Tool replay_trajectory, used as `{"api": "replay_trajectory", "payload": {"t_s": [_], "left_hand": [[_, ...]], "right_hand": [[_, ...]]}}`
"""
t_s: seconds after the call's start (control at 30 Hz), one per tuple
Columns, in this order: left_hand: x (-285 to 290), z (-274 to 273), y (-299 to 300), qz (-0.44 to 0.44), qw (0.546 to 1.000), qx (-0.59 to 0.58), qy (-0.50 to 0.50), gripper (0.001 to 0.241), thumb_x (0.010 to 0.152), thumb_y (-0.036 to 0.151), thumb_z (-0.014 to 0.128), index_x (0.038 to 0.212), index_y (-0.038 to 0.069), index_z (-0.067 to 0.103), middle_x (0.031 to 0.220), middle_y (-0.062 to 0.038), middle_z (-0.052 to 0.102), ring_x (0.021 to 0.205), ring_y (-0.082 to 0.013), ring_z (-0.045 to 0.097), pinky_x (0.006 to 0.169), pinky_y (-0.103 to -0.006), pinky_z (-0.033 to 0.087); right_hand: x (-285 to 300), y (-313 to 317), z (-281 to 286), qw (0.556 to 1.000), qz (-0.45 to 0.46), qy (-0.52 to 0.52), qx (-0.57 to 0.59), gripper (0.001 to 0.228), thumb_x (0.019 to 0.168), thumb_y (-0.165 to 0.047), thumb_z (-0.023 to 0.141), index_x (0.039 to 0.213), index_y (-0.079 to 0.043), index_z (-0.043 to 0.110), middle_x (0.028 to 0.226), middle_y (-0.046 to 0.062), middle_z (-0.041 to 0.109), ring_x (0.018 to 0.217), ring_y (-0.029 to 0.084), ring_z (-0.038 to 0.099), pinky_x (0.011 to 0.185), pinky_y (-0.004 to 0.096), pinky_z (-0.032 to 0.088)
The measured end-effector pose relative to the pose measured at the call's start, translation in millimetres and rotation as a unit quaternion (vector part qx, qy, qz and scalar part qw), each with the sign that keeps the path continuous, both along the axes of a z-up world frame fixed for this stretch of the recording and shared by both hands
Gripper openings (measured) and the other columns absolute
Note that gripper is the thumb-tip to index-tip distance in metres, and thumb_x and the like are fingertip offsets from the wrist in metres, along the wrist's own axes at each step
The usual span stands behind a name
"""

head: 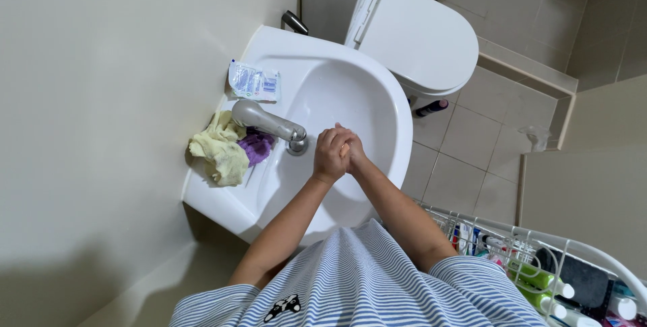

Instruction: The person washes three small cloths (purple, yellow, and orange) in a bathroom sink under running water. After rinsing and wringing them out, the person hangs the cloths on a white plastic hanger and places the hanger on a wall-mounted rack.

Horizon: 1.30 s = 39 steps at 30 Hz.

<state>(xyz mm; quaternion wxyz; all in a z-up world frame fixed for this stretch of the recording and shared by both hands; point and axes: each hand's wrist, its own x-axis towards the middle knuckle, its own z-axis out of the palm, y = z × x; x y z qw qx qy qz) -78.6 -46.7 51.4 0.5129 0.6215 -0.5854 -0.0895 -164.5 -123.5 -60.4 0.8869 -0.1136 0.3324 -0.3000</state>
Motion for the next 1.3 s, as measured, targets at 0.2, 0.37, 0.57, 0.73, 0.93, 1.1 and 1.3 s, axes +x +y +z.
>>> {"api": "replay_trajectory", "payload": {"t_s": [0.2,0.37,0.57,0.73,0.93,1.1,1.3], "left_hand": [[-1,-5,-7,0.054,0.996,0.052,0.049,0.015,0.081,-0.004,0.061,0.089,0.008,0.066,0.090,-0.010,0.061,0.090,-0.0324,0.060,0.083,-0.0435,0.049],[-1,-29,-13,0.082,0.976,0.129,0.155,0.012,0.087,-0.005,0.055,0.089,0.004,0.062,0.087,-0.011,0.066,0.085,-0.0318,0.065,0.078,-0.0429,0.052],[8,-21,-3,0.048,0.971,0.121,0.199,0.023,0.089,-0.004,0.051,0.104,0.006,0.065,0.097,-0.012,0.070,0.090,-0.0288,0.070,0.081,-0.0393,0.056],[6,12,15,-0.049,0.996,0.013,0.077,0.045,0.084,-0.007,0.049,0.122,0.008,0.066,0.113,-0.015,0.066,0.103,-0.0333,0.067,0.088,-0.0381,0.058],[4,15,19,-0.079,0.993,-0.071,-0.041,0.030,0.087,0.000,0.055,0.108,0.011,0.072,0.100,-0.010,0.070,0.096,-0.0303,0.071,0.090,-0.0420,0.058],[1,11,7,0.053,0.991,-0.027,0.116,0.021,0.083,-0.003,0.051,0.091,0.004,0.069,0.087,-0.013,0.073,0.082,-0.0291,0.071,0.075,-0.0390,0.058],[-2,-26,-1,0.139,0.952,0.116,0.248,0.019,0.086,-0.004,0.047,0.075,0.003,0.060,0.061,-0.012,0.063,0.055,-0.0240,0.063,0.053,-0.0368,0.049]], "right_hand": [[10,6,-17,0.991,-0.075,0.097,-0.056,0.038,0.113,-0.034,0.047,0.084,-0.012,0.054,0.074,0.000,0.053,0.070,0.014,0.052,0.065,0.032,0.047],[18,23,18,0.942,-0.055,0.290,-0.161,0.048,0.109,-0.035,0.042,0.073,-0.006,0.053,0.066,0.003,0.053,0.061,0.015,0.048,0.057,0.036,0.043],[12,29,12,0.911,-0.061,0.349,-0.214,0.025,0.104,-0.029,0.046,0.090,-0.010,0.056,0.082,0.006,0.062,0.074,0.014,0.058,0.066,0.033,0.048],[-4,9,57,0.993,0.058,0.106,0.002,0.032,0.098,-0.036,0.050,0.097,-0.007,0.064,0.095,0.011,0.066,0.086,0.022,0.068,0.076,0.033,0.057],[5,21,69,0.945,0.283,0.100,0.132,0.045,0.093,-0.045,0.044,0.090,-0.004,0.062,0.090,0.015,0.068,0.077,0.025,0.067,0.064,0.037,0.057],[0,35,18,0.953,0.196,0.230,0.013,0.046,0.100,-0.044,0.044,0.084,-0.005,0.062,0.078,0.010,0.063,0.067,0.022,0.060,0.057,0.038,0.049],[13,37,18,0.917,0.062,0.373,-0.129,0.052,0.108,-0.042,0.043,0.076,-0.005,0.062,0.063,0.003,0.058,0.056,0.018,0.052,0.048,0.039,0.041]]}}
